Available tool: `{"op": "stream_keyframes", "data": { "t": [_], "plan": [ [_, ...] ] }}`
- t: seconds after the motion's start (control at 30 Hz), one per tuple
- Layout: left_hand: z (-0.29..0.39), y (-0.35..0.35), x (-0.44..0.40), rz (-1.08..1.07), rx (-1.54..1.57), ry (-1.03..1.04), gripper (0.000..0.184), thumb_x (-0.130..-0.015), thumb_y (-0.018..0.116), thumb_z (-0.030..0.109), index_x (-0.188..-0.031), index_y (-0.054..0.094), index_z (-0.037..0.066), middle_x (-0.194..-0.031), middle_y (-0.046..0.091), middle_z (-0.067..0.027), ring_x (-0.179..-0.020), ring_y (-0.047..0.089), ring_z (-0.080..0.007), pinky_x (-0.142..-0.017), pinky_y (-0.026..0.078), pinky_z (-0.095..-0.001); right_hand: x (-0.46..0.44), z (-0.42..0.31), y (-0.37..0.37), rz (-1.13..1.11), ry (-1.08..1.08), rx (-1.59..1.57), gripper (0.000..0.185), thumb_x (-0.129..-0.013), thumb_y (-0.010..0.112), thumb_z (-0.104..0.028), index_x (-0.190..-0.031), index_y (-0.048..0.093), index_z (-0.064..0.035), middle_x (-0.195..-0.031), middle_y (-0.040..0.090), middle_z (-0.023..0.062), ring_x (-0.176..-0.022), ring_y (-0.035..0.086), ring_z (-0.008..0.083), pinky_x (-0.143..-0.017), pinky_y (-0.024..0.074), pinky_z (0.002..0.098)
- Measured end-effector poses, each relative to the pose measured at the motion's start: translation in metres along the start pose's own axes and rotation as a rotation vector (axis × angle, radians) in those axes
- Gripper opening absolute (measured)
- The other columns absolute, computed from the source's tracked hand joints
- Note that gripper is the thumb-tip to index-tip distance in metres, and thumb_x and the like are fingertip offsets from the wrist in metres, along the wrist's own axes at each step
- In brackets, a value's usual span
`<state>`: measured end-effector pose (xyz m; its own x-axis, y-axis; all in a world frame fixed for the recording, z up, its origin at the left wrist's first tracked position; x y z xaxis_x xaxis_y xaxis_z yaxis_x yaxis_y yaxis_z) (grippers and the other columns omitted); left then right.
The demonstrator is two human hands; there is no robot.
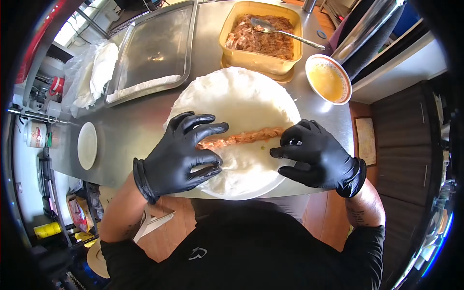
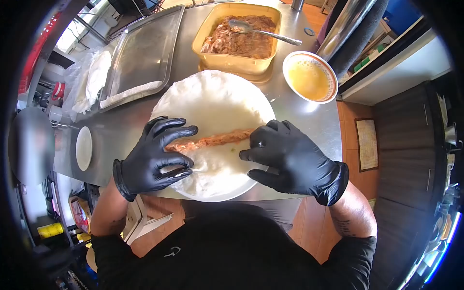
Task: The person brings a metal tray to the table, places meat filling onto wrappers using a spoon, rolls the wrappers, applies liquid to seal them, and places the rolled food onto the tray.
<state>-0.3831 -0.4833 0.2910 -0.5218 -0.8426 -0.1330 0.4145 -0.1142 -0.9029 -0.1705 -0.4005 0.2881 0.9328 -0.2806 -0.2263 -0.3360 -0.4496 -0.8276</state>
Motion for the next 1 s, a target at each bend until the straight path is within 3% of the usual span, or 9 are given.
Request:
{"op": "stream_keyframes", "data": {
  "t": [0.23,0.4,0.53,0.67,0.73,0.77,0.87,0.93,1.0],
  "plan": [
    [-0.014,-0.007,-0.007,0.097,0.132,-0.059,0.015,-0.078,0.083,0.015,-0.091,0.074,0.014,-0.140,0.060,-0.0127,-0.131,0.051,-0.0385,-0.109,0.038,-0.0485,-0.015,-0.020,0.004,0.154,0.037,0.137,0.045,-0.080,0.082,-0.036,-0.115,0.072,-0.0099,-0.106,0.064,0.0103,-0.098,0.059,0.0309,-0.084,0.0459,0.0413],
    [-0.023,-0.006,-0.002,0.151,0.328,-0.162,0.018,-0.078,0.083,0.015,-0.093,0.074,0.009,-0.135,0.062,-0.0189,-0.128,0.055,-0.0382,-0.107,0.042,-0.0462,-0.025,-0.026,0.014,0.225,0.027,0.236,0.027,-0.078,0.078,-0.025,-0.099,0.069,-0.0097,-0.107,0.062,0.0089,-0.095,0.059,0.0290,-0.081,0.0465,0.0429],
    [0.007,0.000,-0.005,0.154,-0.008,-0.137,0.082,-0.067,0.089,0.055,-0.128,0.062,0.008,-0.148,0.050,-0.0186,-0.129,0.050,-0.0409,-0.110,0.038,-0.0530,-0.026,-0.024,0.009,0.289,0.032,0.139,0.014,-0.081,0.076,-0.018,-0.087,0.066,-0.0110,-0.097,0.059,0.0073,-0.089,0.058,0.0289,-0.077,0.0452,0.0415],
    [0.025,0.012,-0.011,0.239,-0.105,-0.170,0.070,-0.076,0.084,0.048,-0.129,0.062,0.008,-0.143,0.054,-0.0174,-0.124,0.054,-0.0379,-0.106,0.041,-0.0520,-0.029,-0.020,0.009,0.274,0.061,0.060,0.012,-0.084,0.076,-0.018,-0.087,0.067,-0.0109,-0.097,0.061,0.0072,-0.089,0.058,0.0293,-0.077,0.0447,0.0412],
    [0.025,0.009,-0.010,0.257,-0.142,-0.139,0.060,-0.074,0.088,0.029,-0.125,0.064,0.008,-0.138,0.059,-0.0170,-0.120,0.058,-0.0376,-0.103,0.044,-0.0508,-0.026,-0.018,0.007,0.266,0.063,0.045,0.011,-0.085,0.076,-0.018,-0.091,0.069,-0.0116,-0.103,0.063,0.0069,-0.093,0.059,0.0292,-0.080,0.0453,0.0417],
    [0.022,0.008,-0.005,0.255,-0.153,-0.158,0.060,-0.074,0.088,0.029,-0.125,0.064,0.008,-0.138,0.059,-0.0170,-0.120,0.058,-0.0376,-0.103,0.044,-0.0508,-0.023,-0.017,0.007,0.270,0.052,0.047,0.012,-0.085,0.076,-0.018,-0.093,0.070,-0.0119,-0.105,0.064,0.0067,-0.095,0.060,0.0291,-0.081,0.0455,0.0418],
    [0.017,0.004,0.003,0.278,-0.134,-0.153,0.034,-0.076,0.083,0.015,-0.107,0.071,0.010,-0.133,0.063,-0.0139,-0.114,0.061,-0.0357,-0.098,0.047,-0.0480,-0.018,-0.016,0.008,0.174,0.040,0.061,0.021,-0.082,0.079,-0.019,-0.101,0.072,-0.0111,-0.121,0.064,0.0107,-0.111,0.060,0.0323,-0.093,0.0462,0.0443],
    [0.012,0.008,0.007,0.259,-0.091,-0.126,0.033,-0.076,0.083,0.015,-0.106,0.071,0.010,-0.133,0.063,-0.0144,-0.115,0.062,-0.0358,-0.098,0.048,-0.0479,-0.015,-0.014,0.013,0.121,0.026,0.067,0.031,-0.080,0.080,-0.019,-0.108,0.071,-0.0106,-0.134,0.061,0.0153,-0.124,0.056,0.0365,-0.103,0.0437,0.0479],
    [0.012,0.011,0.008,0.243,-0.047,-0.093,0.033,-0.075,0.083,0.014,-0.105,0.071,0.009,-0.133,0.064,-0.0148,-0.115,0.062,-0.0359,-0.098,0.049,-0.0477,-0.015,-0.014,0.013,0.116,0.018,0.091,0.030,-0.081,0.080,-0.019,-0.109,0.071,-0.0106,-0.135,0.061,0.0148,-0.124,0.056,0.0361,-0.103,0.0442,0.0478]
  ]
}}
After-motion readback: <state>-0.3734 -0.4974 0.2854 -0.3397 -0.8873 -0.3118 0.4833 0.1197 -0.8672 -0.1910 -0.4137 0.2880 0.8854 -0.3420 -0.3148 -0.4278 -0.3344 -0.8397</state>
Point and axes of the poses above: each hand's wrist, its own x-axis away from the middle knuckle, its own y-axis out of the palm, z = x × y, the point moved 7 cm from there along -x, towards the middle knuckle
